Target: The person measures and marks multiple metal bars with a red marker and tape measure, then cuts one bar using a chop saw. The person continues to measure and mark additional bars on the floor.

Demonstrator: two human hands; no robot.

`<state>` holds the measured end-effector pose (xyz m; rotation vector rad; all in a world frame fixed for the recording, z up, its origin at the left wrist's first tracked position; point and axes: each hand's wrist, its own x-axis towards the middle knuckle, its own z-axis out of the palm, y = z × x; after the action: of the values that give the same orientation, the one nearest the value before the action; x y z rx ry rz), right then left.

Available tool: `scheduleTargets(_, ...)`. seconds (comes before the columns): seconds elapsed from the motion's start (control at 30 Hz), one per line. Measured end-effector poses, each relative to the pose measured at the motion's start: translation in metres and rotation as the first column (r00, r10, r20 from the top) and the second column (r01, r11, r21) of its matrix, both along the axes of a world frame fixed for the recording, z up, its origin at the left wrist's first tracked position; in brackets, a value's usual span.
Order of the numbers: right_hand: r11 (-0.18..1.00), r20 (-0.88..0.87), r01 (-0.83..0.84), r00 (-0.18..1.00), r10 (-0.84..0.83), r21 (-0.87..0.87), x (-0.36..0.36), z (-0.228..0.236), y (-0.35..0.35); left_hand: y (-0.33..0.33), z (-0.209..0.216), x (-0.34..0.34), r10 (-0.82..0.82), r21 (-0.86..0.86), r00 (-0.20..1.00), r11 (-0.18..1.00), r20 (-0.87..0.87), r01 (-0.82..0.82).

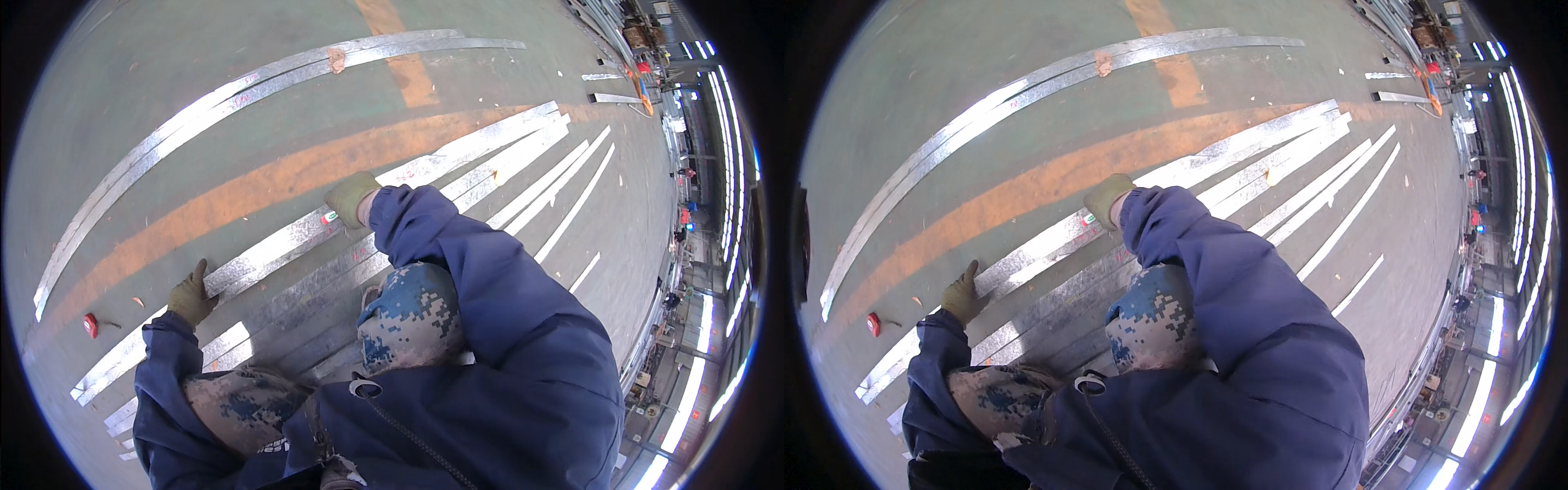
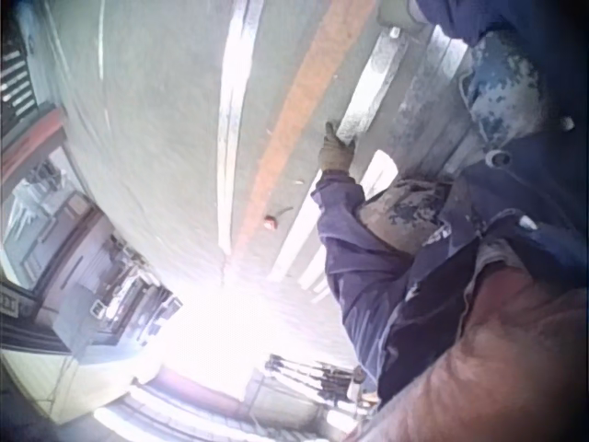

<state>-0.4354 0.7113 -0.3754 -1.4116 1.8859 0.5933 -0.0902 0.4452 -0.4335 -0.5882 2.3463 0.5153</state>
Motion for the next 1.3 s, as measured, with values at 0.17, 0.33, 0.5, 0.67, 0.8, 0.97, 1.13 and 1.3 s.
scheduleTargets(0.17, 0.999, -0.06, -0.017, 0.998, 0.015, -0.032, -0.003, 0.036, -0.007, -0.009, -0.002, -0.003, 0.013, 0.074, 0.998, 0.997, -0.059, -0.009)
scheduleTargets(0.33, 0.999, 0.009, -0.036, 0.999, 0.035, 0.032, -0.001, 0.029, -0.005, -0.01, -0.006, 0.015, -0.039, 0.054, 0.994, 0.998, -0.098, 0.045)
scheduleTargets(0.5, 0.997, 0.02, -0.071, 0.997, 0.07, 0.022, -0.001, -0.043, 0.009, 0.009, 0.005, -0.002, -0.036, 0.166, 0.999, 0.985, -0.014, 0.038)
scheduleTargets(0.67, 0.994, 0.028, -0.106, 0.994, 0.107, -0.031, -0.006, 0.012, -0.018, -0.005, -0.007, 0.012, -0.03, 0.12, 0.996, 0.992, -0.084, 0.04)
scheduleTargets(0.8, 0.992, 0.046, -0.101, 0.994, 0.098, 0.07, -0.007, 0.019, -0.006, 0.003, 0.007, -0.004, -0.043, 0.175, 0.999, 0.983, -0.024, 0.046)
scheduleTargets(0.97, 0.989, 0.101, -0.088, 0.992, 0.076, 0.12, 0.013, -0.016, 0.004, 0.006, -0.033, 0.042, -0.134, 0.078, 0.984, 0.987, -0.121, 0.144)
scheduleTargets(1.13, 0.992, 0.055, -0.114, 0.992, 0.112, 0.043, 0.012, -0.041, 0.024, 0.02, -0.01, 0.013, -0.094, 0.084, 0.995, 0.992, 0.029, 0.092)
scheduleTargets(1.3, 0.999, 0.042, -0.016, 0.999, 0.018, -0.045, 0.014, -0.072, 0.041, 0.032, -0.015, 0.031, -0.192, -0.076, 0.975, 0.98, -0.113, 0.184)
